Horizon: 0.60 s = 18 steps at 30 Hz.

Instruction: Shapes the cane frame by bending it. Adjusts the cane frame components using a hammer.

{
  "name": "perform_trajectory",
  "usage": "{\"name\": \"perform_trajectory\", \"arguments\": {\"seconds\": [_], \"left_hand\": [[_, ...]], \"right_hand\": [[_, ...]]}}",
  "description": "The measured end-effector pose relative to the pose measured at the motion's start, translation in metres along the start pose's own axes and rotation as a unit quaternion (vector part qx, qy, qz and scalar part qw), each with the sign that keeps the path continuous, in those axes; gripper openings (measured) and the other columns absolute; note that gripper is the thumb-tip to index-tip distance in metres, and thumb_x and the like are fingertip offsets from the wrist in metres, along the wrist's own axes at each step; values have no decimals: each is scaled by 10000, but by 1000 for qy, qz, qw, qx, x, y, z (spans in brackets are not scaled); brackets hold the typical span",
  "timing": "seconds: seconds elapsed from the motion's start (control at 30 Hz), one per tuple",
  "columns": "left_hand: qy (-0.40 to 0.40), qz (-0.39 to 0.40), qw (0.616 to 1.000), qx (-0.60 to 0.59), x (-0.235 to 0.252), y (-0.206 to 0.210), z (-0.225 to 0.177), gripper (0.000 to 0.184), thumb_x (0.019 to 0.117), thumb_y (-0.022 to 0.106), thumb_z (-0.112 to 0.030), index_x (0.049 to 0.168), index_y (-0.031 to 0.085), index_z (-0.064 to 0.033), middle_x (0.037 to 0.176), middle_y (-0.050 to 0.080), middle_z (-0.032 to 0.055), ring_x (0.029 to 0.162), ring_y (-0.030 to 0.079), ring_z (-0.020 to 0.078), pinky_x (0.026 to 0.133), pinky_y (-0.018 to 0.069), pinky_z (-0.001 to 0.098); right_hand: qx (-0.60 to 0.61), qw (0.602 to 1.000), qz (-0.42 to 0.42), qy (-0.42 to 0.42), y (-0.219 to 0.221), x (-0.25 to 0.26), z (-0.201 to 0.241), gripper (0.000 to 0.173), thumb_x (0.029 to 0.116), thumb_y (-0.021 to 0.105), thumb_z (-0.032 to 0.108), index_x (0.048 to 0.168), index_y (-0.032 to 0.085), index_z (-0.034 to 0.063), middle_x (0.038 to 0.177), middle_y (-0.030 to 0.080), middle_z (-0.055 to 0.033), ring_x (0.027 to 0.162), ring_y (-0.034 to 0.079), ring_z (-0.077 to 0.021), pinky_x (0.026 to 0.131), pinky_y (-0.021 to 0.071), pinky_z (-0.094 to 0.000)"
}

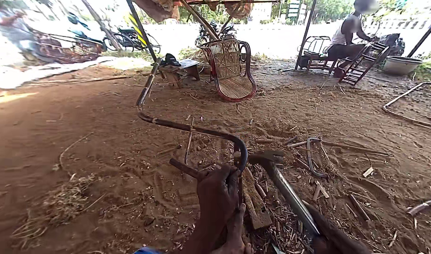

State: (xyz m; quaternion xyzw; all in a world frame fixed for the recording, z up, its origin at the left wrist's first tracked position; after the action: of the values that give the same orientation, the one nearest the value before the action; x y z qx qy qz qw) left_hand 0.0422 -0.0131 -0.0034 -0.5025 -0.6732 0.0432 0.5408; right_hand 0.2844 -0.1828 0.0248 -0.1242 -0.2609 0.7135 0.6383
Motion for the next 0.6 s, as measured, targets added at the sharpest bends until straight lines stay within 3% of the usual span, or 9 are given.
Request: {"name": "perform_trajectory", "arguments": {"seconds": [0.13, 0.27, 0.37, 0.43, 0.5, 0.53, 0.6], "left_hand": [[0, 12, 1000, 11, 0, -1, -1, 162, 978, 644, -319, 934, 724, -186, 738, 661, -82, 684, 607, 88, 873, 476, 451], [13, 7, 1000, 12, 1, 0, 1, 179, 979, 600, -305, 928, 708, -172, 719, 644, -77, 676, 603, 82, 872, 468, 453], [11, 21, 1000, 5, -1, -2, 1, 173, 985, 617, -331, 963, 714, -190, 763, 668, -92, 713, 617, 69, 874, 468, 438], [10, 22, 1000, 7, 4, -1, 4, 178, 982, 617, -341, 966, 726, -200, 769, 682, -106, 709, 632, 52, 878, 489, 430], [12, 43, 999, 5, 3, -5, 6, 185, 997, 620, -339, 988, 725, -187, 760, 678, -90, 690, 627, 69, 861, 495, 442], [15, 60, 998, 7, 3, -8, 7, 190, 1002, 620, -348, 1027, 724, -191, 784, 692, -91, 707, 640, 68, 877, 500, 451], [31, 93, 995, 17, 2, -14, 9, 266, 974, 616, -383, 1158, 698, -209, 863, 712, -101, 776, 663, 68, 888, 504, 466]], "right_hand": [[-69, 996, 35, 45, -11, 26, 24, 497, 1108, 432, 362, 1592, 412, 253, 779, 633, -57, 579, 588, -185, 533, 533, -408], [-105, 994, -2, -24, -10, 24, 36, 473, 1111, 438, 297, 1550, 451, 120, 775, 649, -102, 591, 615, -205, 519, 541, -410], [-66, 995, 9, 68, -13, 29, 27, 455, 1103, 443, 367, 1530, 500, 224, 761, 621, -49, 576, 579, -180, 521, 521, -398], [25, 996, -9, 86, -18, 40, 26, 440, 1088, 440, 454, 1427, 578, 211, 695, 532, -14, 513, 515, -166, 445, 476, -370], [108, 987, -12, 117, -16, 58, 25, 452, 1007, 533, 592, 1258, 650, 235, 603, 461, 6, 417, 442, -138, 368, 421, -327], [139, 981, -4, 132, -13, 73, 23, 436, 968, 583, 608, 1184, 671, 239, 566, 442, 6, 383, 418, -116, 349, 403, -296], [193, 973, -4, 124, 4, 110, 11, 371, 975, 608, 536, 1075, 694, 190, 550, 443, -16, 375, 399, -105, 353, 375, -268]]}}
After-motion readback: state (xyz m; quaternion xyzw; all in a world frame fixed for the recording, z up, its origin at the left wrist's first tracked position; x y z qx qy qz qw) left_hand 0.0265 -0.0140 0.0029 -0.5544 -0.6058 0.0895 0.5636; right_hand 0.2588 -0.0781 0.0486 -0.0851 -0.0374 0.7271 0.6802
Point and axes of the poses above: each hand's wrist, its own x-axis towards the middle knuckle, its own y-axis out of the palm, z = x × y, the point moved 1 cm from there along x, towards the middle knuckle
